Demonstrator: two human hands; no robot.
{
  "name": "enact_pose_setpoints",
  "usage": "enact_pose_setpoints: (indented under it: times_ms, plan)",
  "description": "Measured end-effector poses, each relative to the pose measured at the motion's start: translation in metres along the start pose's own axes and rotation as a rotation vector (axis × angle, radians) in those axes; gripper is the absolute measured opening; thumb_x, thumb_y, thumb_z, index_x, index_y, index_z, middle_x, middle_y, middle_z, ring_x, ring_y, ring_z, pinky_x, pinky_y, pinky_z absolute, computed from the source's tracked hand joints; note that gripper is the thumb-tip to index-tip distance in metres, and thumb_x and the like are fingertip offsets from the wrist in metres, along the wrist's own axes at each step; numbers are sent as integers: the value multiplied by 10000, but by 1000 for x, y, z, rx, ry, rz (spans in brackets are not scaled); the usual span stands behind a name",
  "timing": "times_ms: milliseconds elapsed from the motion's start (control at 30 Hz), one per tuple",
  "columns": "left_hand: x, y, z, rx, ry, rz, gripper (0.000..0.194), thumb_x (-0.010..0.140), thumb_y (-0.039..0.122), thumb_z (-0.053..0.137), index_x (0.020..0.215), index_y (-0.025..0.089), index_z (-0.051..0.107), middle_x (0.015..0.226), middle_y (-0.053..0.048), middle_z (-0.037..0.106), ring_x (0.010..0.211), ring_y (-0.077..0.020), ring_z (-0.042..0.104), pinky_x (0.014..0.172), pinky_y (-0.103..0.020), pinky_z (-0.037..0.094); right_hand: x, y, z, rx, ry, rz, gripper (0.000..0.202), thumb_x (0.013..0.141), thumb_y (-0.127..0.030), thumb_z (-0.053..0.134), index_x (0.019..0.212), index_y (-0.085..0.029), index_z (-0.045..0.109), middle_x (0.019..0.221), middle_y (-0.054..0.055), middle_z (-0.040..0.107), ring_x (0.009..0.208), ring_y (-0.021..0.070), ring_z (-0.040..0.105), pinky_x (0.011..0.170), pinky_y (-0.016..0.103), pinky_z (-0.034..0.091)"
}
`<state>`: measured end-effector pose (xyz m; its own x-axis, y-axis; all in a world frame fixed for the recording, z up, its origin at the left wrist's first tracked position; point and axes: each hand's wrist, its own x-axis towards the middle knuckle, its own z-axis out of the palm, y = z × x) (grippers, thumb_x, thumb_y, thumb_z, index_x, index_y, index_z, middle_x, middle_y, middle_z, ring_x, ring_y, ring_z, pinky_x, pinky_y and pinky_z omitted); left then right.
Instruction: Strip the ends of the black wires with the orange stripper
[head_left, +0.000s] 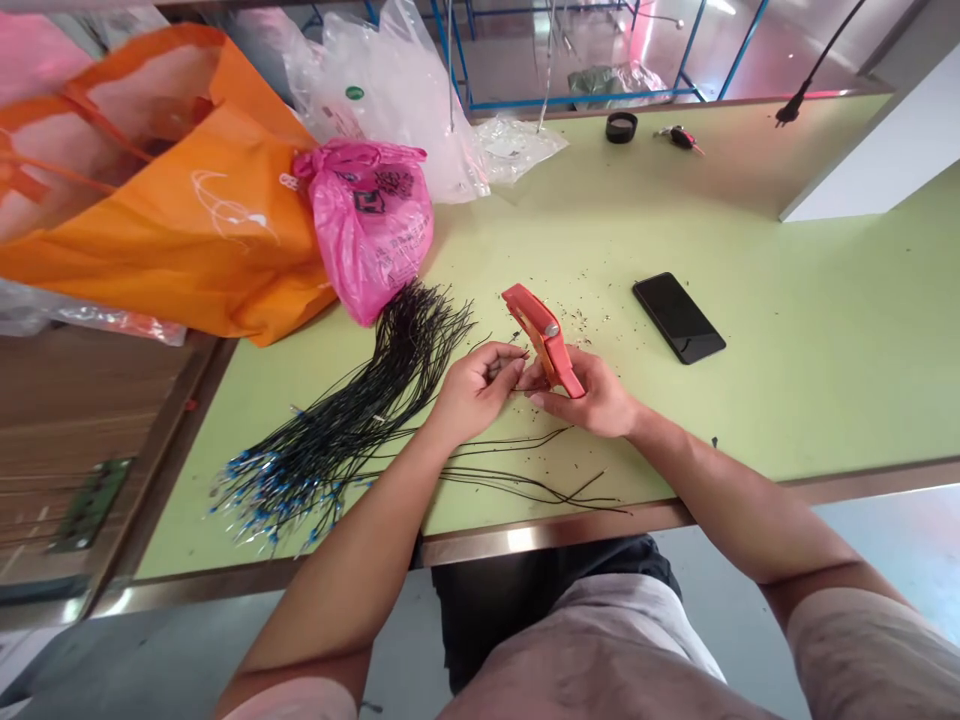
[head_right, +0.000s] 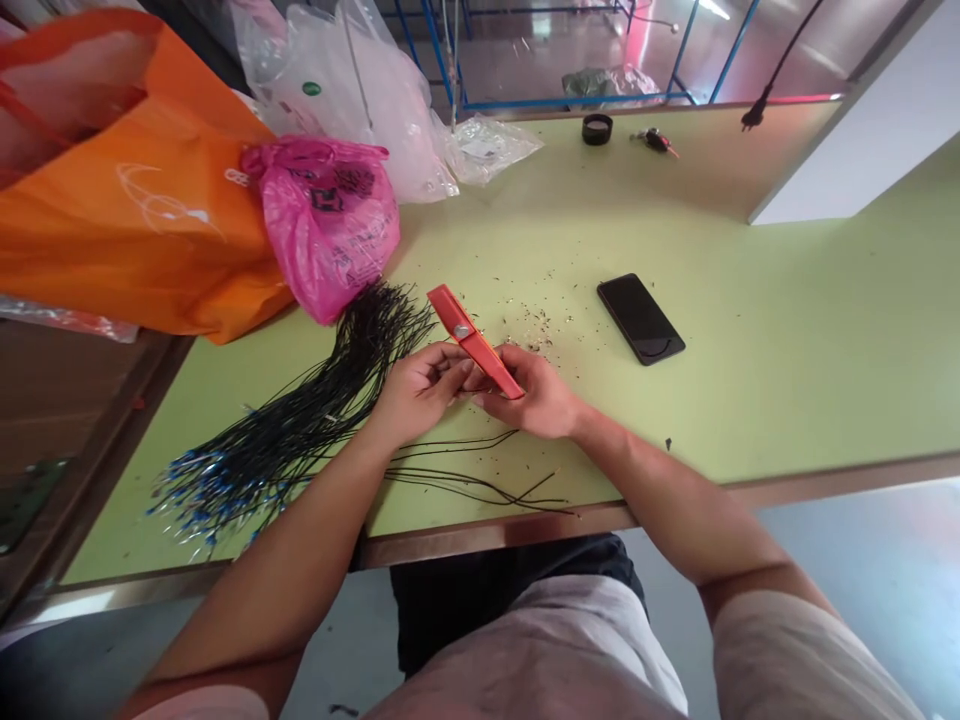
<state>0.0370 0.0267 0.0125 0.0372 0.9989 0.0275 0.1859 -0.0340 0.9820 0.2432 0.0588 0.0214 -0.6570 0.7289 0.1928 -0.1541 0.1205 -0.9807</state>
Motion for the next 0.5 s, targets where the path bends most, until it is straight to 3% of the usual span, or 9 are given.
enact_pose_setpoints:
  times_ms: [133,367,500]
  plan:
    - [2,-4,-4,66,-18,1,356,920,516,731,1059,188,723,921,-73,808,809,-212,760,754,-341,610,0,-3,-1,-3,-23,71,255,834,-305,852,933,-210,636,896,26,699,827,180,650,777,367,584]
    - [6,-11,-24,746,73,219,254,952,330,678,1152,209,778,1052,-91,811,1074,-299,701,991,-447,564,1,-5,-3,30,-31,147,301,789,-328,900,913,-188,664,865,13,665,752,149,588,680,319,516]
    - [9,-13,-34,955,48,191,325,960,320,668,1241,184,761,1150,-111,802,1102,-335,663,1037,-484,547,2,-7,-3,70,-31,166,343,763,-343,932,909,-184,665,846,0,650,733,138,569,665,306,504]
